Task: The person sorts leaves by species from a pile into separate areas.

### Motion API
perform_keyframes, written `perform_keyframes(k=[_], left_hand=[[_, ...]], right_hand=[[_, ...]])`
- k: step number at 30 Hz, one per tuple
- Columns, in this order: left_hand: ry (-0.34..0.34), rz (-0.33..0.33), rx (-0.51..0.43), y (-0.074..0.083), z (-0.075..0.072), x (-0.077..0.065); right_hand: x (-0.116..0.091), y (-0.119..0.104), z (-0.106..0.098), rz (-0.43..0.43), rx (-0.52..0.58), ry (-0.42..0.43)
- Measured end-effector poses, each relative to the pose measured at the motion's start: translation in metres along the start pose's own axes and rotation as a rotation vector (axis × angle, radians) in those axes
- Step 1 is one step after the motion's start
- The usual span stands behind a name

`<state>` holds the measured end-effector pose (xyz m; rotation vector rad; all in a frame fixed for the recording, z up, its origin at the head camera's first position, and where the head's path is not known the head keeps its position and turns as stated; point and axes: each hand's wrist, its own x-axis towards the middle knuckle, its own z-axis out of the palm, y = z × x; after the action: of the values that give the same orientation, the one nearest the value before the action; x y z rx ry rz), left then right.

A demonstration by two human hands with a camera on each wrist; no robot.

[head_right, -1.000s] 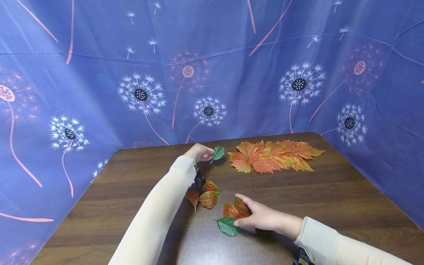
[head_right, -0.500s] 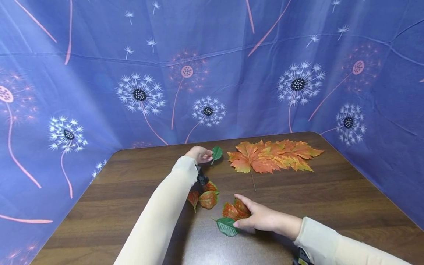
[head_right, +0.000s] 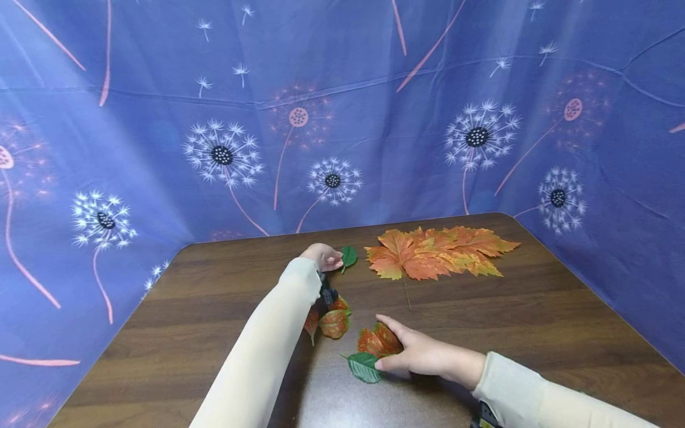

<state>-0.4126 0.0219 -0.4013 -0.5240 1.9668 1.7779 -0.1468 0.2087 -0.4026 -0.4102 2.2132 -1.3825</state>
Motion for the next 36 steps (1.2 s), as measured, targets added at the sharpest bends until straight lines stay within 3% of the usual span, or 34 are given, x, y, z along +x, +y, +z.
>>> perform_keyframes(k=[6, 10, 13, 15, 16, 19, 20, 21, 25, 27, 30, 32, 35, 36], left_hand=[[-0.019, 0.021, -0.053, -0.014, 0.003, 0.080], [-0.060, 0.033, -0.075, -0.018, -0.003, 0.098], [-0.087, 0.028, -0.079, -0.018, -0.007, 0.104], [-0.094, 0.020, -0.060, -0.018, -0.009, 0.102], [-0.080, 0.025, -0.037, -0.017, -0.009, 0.092], [-0.127, 0.018, -0.023, -0.016, -0.014, 0.091], [-0.137, 0.009, -0.017, -0.015, -0.016, 0.085], [-0.143, 0.016, -0.007, -0.013, -0.018, 0.068], [-0.167, -0.005, 0.028, -0.007, -0.026, 0.046], [-0.159, 0.009, 0.060, -0.006, -0.028, 0.044], [-0.188, 0.017, 0.076, -0.008, -0.028, 0.074], [-0.181, 0.050, 0.123, -0.006, -0.027, 0.069], [-0.159, 0.113, 0.205, 0.003, -0.028, 0.021], [-0.135, 0.136, 0.238, 0.007, -0.027, -0.003]], right_hand=[[-0.001, -0.001, 0.001, 0.003, -0.010, 0.005], [-0.001, -0.001, 0.001, 0.008, -0.007, 0.008], [-0.001, -0.001, 0.001, 0.008, -0.003, 0.008], [-0.002, -0.001, 0.001, 0.007, -0.002, 0.006], [-0.002, -0.002, 0.002, 0.007, -0.002, 0.006], [-0.002, -0.001, 0.002, 0.007, -0.003, 0.007], [-0.002, -0.001, 0.002, 0.007, -0.002, 0.007], [-0.002, -0.001, 0.002, 0.007, 0.000, 0.007], [0.000, -0.001, 0.002, 0.009, 0.009, 0.005], [0.000, -0.001, 0.002, 0.009, 0.010, 0.006], [0.000, -0.001, 0.002, 0.013, 0.011, 0.006], [-0.001, -0.002, 0.002, 0.021, 0.013, 0.008], [-0.001, -0.003, 0.002, 0.035, 0.017, 0.011], [-0.001, -0.003, 0.002, 0.039, 0.016, 0.015]])
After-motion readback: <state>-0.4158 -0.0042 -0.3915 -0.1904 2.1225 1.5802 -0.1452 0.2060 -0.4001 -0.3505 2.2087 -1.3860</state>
